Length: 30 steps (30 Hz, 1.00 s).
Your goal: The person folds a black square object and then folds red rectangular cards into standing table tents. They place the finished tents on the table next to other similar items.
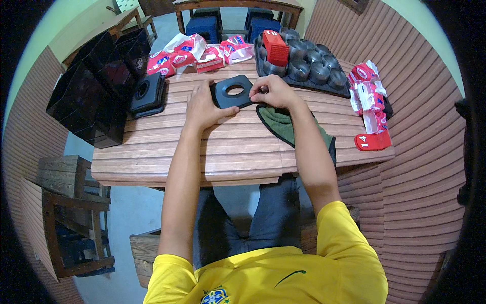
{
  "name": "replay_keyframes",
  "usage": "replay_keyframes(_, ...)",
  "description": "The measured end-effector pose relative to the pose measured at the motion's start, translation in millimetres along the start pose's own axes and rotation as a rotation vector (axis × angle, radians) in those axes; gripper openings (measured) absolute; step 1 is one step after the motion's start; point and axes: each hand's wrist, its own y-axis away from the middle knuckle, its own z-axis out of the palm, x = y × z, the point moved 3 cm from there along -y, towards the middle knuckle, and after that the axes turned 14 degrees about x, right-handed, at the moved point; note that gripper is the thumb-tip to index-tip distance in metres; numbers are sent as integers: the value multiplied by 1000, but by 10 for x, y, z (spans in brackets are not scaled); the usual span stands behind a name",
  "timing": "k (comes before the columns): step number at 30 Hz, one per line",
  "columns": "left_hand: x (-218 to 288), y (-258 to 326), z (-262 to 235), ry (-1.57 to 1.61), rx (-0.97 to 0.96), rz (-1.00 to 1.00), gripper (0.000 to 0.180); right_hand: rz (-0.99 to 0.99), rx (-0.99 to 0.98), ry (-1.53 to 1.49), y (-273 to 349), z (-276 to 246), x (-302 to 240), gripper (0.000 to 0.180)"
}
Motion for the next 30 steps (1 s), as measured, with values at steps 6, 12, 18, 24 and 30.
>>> replay_keyframes(6, -9, 5, -1, -12, 2, 13, 117, -180, -46, -132, -43, 246, -169, 19)
replay_keyframes(12, -3, 15, 16, -8, 9, -3, 114, -6, -59, -61, -23, -3, 33, 18)
replay_keyframes(18, 4, 0, 3, -7, -4, 7, 114, -161, 45, -66, -37, 134, -65, 17)
replay_keyframes(24, -29, 17, 21, 0, -11, 20, 117, -217, 32, -72, -77, 284, -107, 16)
replay_keyframes(30, 3, 25, 0, -44, 3, 84, 118, 33, 26, -21, -57, 38, 120, 15)
